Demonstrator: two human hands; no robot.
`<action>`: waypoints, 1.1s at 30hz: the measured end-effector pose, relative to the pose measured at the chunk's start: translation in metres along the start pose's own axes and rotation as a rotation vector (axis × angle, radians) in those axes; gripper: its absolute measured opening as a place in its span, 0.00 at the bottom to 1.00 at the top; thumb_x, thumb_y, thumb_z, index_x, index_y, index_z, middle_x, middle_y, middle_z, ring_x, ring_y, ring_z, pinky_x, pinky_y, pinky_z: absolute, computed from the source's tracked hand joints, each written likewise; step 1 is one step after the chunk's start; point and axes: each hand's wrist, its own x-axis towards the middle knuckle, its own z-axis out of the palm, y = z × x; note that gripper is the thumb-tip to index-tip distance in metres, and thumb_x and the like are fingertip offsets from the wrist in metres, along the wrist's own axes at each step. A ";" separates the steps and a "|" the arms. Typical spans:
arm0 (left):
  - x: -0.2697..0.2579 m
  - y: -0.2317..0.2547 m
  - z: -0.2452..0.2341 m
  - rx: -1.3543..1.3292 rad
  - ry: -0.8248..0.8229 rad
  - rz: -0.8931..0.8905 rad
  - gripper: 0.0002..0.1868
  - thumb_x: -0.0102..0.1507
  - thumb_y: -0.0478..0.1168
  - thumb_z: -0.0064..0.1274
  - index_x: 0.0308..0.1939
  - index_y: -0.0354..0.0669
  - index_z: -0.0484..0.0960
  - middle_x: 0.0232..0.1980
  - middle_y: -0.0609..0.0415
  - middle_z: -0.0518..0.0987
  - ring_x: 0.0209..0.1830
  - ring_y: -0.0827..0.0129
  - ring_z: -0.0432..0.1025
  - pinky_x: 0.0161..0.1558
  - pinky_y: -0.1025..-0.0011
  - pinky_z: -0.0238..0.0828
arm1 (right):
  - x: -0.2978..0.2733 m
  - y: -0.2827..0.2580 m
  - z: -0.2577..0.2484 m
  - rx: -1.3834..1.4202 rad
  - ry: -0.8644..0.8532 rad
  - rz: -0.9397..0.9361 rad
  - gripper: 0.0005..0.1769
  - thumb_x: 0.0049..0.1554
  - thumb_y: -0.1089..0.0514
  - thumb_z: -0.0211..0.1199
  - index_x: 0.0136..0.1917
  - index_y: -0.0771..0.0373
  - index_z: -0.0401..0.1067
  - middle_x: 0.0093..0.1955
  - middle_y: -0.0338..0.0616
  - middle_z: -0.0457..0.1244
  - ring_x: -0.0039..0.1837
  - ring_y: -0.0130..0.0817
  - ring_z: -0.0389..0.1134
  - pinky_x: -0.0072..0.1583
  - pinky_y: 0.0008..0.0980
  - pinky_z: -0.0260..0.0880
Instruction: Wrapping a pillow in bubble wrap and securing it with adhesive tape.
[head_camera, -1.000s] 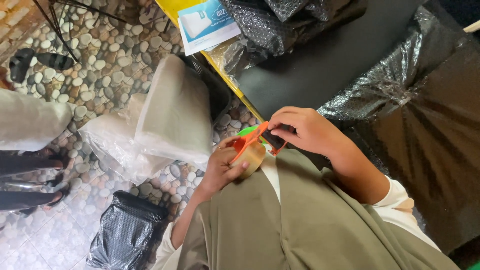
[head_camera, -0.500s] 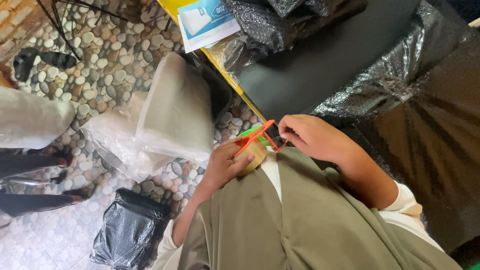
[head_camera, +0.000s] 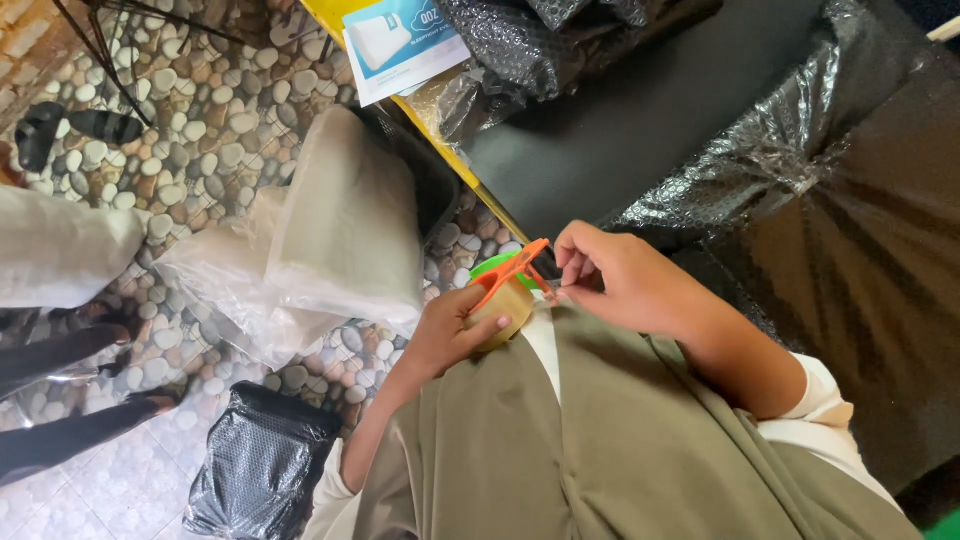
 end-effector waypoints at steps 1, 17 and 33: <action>0.000 0.004 -0.005 -0.067 -0.057 0.027 0.21 0.58 0.54 0.65 0.28 0.48 0.70 0.24 0.47 0.68 0.28 0.58 0.67 0.39 0.63 0.68 | 0.004 -0.001 -0.004 0.062 -0.039 0.000 0.17 0.50 0.61 0.70 0.49 0.54 0.66 0.39 0.37 0.71 0.43 0.36 0.74 0.48 0.34 0.74; 0.012 0.027 -0.024 -0.088 -0.200 0.047 0.20 0.55 0.52 0.68 0.37 0.42 0.77 0.30 0.41 0.78 0.31 0.51 0.73 0.39 0.61 0.70 | 0.033 -0.016 -0.043 0.208 -0.114 0.016 0.18 0.48 0.66 0.74 0.38 0.60 0.62 0.34 0.48 0.72 0.33 0.31 0.67 0.39 0.29 0.68; 0.013 0.000 -0.029 -0.464 -0.189 -0.022 0.09 0.56 0.42 0.68 0.32 0.46 0.83 0.25 0.62 0.78 0.28 0.78 0.66 0.33 0.79 0.66 | 0.069 0.051 -0.076 0.315 -0.082 0.027 0.23 0.46 0.71 0.76 0.39 0.61 0.60 0.34 0.50 0.70 0.32 0.33 0.66 0.39 0.30 0.67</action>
